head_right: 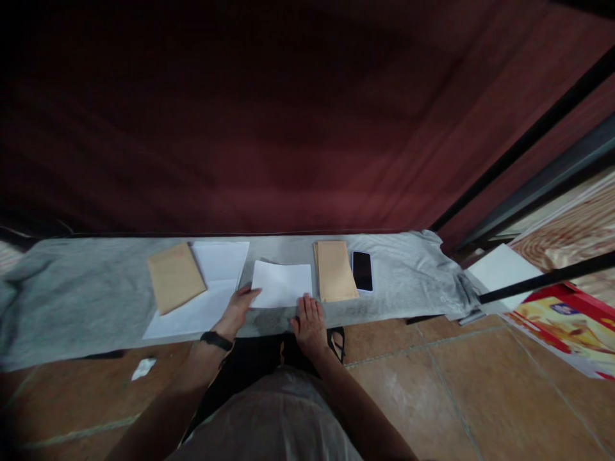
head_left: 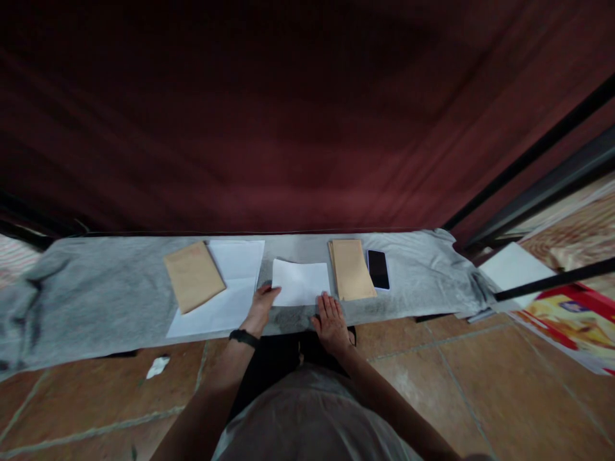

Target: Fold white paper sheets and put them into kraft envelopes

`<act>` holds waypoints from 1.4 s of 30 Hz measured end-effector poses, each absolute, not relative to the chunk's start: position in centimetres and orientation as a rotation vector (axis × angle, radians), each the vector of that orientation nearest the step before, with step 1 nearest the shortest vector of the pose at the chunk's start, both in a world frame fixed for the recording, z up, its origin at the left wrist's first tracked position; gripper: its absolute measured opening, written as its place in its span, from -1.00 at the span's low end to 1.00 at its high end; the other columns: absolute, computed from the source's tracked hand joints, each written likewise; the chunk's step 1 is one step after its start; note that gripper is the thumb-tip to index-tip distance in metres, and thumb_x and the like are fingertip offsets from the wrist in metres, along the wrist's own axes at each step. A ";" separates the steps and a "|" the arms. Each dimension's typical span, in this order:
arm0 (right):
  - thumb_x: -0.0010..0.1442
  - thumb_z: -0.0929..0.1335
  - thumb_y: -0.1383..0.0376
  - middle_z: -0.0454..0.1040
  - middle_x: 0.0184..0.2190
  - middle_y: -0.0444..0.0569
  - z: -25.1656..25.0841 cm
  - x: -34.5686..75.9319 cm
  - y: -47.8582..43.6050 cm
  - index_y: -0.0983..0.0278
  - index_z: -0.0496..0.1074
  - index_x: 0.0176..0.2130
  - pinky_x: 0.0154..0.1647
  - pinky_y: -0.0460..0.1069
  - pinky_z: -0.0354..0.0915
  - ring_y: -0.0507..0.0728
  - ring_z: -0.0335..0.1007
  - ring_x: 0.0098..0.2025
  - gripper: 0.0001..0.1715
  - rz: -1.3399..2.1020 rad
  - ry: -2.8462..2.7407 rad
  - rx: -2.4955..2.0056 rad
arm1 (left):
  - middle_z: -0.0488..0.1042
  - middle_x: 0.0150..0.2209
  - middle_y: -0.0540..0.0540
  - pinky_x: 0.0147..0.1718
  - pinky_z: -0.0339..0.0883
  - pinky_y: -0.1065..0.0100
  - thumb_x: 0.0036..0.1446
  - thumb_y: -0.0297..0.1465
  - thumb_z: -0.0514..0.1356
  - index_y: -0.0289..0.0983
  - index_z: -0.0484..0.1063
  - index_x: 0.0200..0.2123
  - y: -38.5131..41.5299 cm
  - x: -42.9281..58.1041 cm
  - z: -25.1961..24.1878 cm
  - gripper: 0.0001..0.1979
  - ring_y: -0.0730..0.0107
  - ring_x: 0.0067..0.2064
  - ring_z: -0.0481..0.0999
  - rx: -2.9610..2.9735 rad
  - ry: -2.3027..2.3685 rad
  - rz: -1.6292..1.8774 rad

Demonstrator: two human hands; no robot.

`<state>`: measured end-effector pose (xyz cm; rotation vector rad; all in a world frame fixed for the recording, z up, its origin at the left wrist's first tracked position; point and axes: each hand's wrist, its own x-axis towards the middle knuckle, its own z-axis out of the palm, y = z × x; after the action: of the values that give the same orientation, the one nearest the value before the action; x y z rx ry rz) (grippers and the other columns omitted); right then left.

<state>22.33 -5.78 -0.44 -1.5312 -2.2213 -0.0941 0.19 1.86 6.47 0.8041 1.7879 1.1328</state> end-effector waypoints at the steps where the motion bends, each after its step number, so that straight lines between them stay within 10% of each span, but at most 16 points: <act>1: 0.46 0.20 0.17 0.10 0.42 0.31 -0.5 22.3 -5.7 0.46 0.06 0.42 0.36 0.30 0.16 0.36 0.05 0.44 -0.30 -0.081 -2.209 -1.530 | 0.49 -0.48 -0.01 -0.41 0.35 0.33 -0.13 -0.22 0.33 -0.27 0.41 -0.36 1.9 0.3 6.8 -0.70 0.31 -0.41 0.50 0.799 1.783 1.164; 7: 0.48 0.13 0.20 0.28 0.34 0.27 -1.1 22.8 -4.2 0.38 0.09 0.42 0.32 0.27 0.24 0.29 0.16 0.40 -0.37 0.132 -2.068 -1.486 | 0.39 -0.46 0.07 -0.32 0.35 0.37 0.08 -0.25 0.22 -0.22 0.33 -0.38 3.7 0.4 11.5 -0.83 0.40 -0.37 0.43 0.934 1.755 1.360; 12: 0.49 0.07 0.18 0.36 0.27 0.28 -1.4 23.1 -2.6 0.36 0.07 0.43 0.23 0.23 0.38 0.28 0.29 0.33 -0.36 0.257 -1.885 -1.509 | 0.54 0.00 -0.14 0.10 0.34 0.19 0.32 -0.26 0.09 -0.21 0.40 -0.18 3.7 0.4 15.6 -0.83 0.24 0.07 0.50 1.759 1.699 1.539; 23: 0.40 0.16 0.35 0.09 0.43 0.27 0.1 23.8 -4.6 0.35 -0.23 0.49 0.32 0.23 0.29 0.27 0.03 0.45 -0.20 0.276 -1.924 -1.464 | 0.56 0.11 -0.12 0.27 0.30 0.04 0.37 -0.44 -0.02 -0.19 0.52 -0.13 -2.1 0.1 5.0 -0.71 0.26 0.18 0.50 2.390 1.377 0.773; 37: 0.26 0.23 0.46 0.28 0.36 0.09 0.8 22.4 -4.3 0.28 0.27 0.35 0.40 0.23 0.16 0.21 0.16 0.39 -0.31 0.244 -2.274 -1.372 | 0.45 0.24 -0.12 0.30 0.30 0.10 0.09 -0.61 0.09 -0.17 0.49 0.09 -3.6 0.1 4.4 -0.49 0.25 0.31 0.38 2.198 1.432 0.609; 42: 0.29 0.22 0.42 0.25 0.38 0.07 0.9 21.9 -4.5 0.31 0.25 0.36 0.45 0.23 0.07 0.21 0.15 0.40 -0.32 0.207 -2.299 -1.394 | 0.25 0.38 -0.20 0.39 0.08 0.03 0.29 -0.44 0.04 -0.25 0.24 0.34 -1.5 3.1 4.6 -0.45 0.23 0.42 0.19 2.318 1.345 0.471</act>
<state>21.89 -4.50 0.85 -1.3940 -2.2991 0.2067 3.08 -1.45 4.62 2.3179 1.3446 0.4712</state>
